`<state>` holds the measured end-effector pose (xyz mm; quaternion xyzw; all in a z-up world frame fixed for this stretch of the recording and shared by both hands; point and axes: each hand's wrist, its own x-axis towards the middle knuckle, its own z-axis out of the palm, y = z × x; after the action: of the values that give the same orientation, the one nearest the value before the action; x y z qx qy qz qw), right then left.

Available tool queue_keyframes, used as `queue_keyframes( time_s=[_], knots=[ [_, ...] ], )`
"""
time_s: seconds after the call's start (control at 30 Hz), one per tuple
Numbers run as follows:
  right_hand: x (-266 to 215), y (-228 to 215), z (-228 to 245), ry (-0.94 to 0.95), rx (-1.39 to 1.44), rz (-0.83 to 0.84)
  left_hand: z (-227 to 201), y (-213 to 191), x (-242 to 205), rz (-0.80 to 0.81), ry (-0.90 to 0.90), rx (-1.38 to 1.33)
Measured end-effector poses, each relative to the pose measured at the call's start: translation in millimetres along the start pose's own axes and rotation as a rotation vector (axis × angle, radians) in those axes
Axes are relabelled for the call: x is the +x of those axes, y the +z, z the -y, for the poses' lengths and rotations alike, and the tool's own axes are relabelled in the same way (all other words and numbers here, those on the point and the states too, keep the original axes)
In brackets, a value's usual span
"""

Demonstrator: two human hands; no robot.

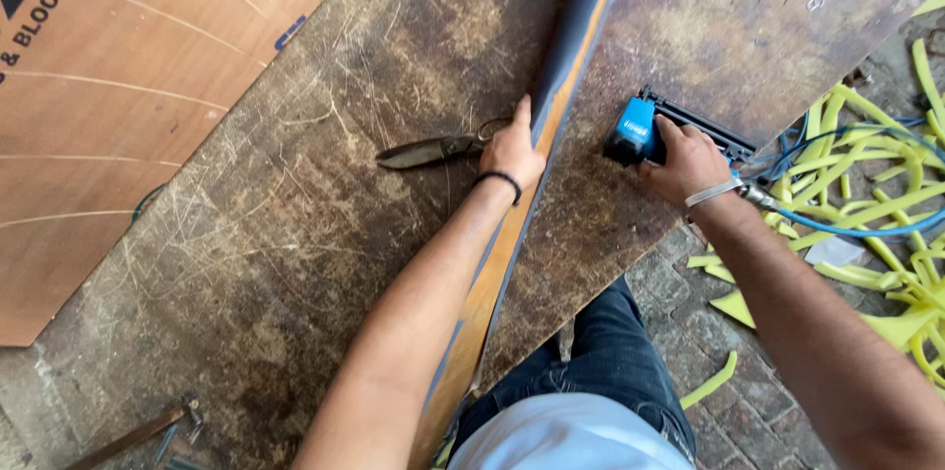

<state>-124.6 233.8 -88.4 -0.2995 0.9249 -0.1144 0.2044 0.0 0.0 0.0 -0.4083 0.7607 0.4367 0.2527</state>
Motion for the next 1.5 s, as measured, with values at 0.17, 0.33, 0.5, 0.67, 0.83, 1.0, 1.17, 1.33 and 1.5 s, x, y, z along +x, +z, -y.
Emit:
queue_keyframes(
  time_s=[0.17, 0.33, 0.5, 0.67, 0.83, 1.0, 1.17, 1.33, 1.5],
  knots=[
    [-11.0, 21.4, 83.2, 0.273, 1.15, 0.079, -14.3, 18.0, 86.5, -0.207, 0.156, 0.117],
    [-11.1, 31.5, 157.8, 0.606, 1.623, 0.475, 64.6, 16.2, 82.3, 0.038, 0.582, -0.366],
    [-16.2, 32.7, 190.3, 0.788, 1.57, 0.296, 145.7, 32.1, 5.1, 0.206, 0.576, -0.701],
    [-10.7, 37.0, 166.0, 0.779, 1.687, 0.299, 150.6, 37.5, -5.3, 0.331, 0.473, -0.863],
    [4.8, 63.3, 177.4, 0.714, 1.523, -0.137, 146.3, 35.7, 8.0, 0.234, 0.589, -0.739],
    [20.5, 93.1, 175.3, 0.534, 1.315, -0.313, 155.7, 39.1, 22.0, 0.252, 0.695, -0.801],
    [17.7, 118.9, 160.7, 0.284, 1.363, -0.517, 163.5, 56.4, 27.0, 0.307, 0.564, -0.922],
    [19.7, 127.8, 160.4, 0.305, 1.41, -0.485, 153.1, 50.6, 33.8, 0.184, 0.675, -0.688],
    [17.1, 121.0, 170.8, 0.35, 1.387, -0.494, 109.1, 38.4, 59.9, 0.061, 0.806, -0.437]
  ],
)
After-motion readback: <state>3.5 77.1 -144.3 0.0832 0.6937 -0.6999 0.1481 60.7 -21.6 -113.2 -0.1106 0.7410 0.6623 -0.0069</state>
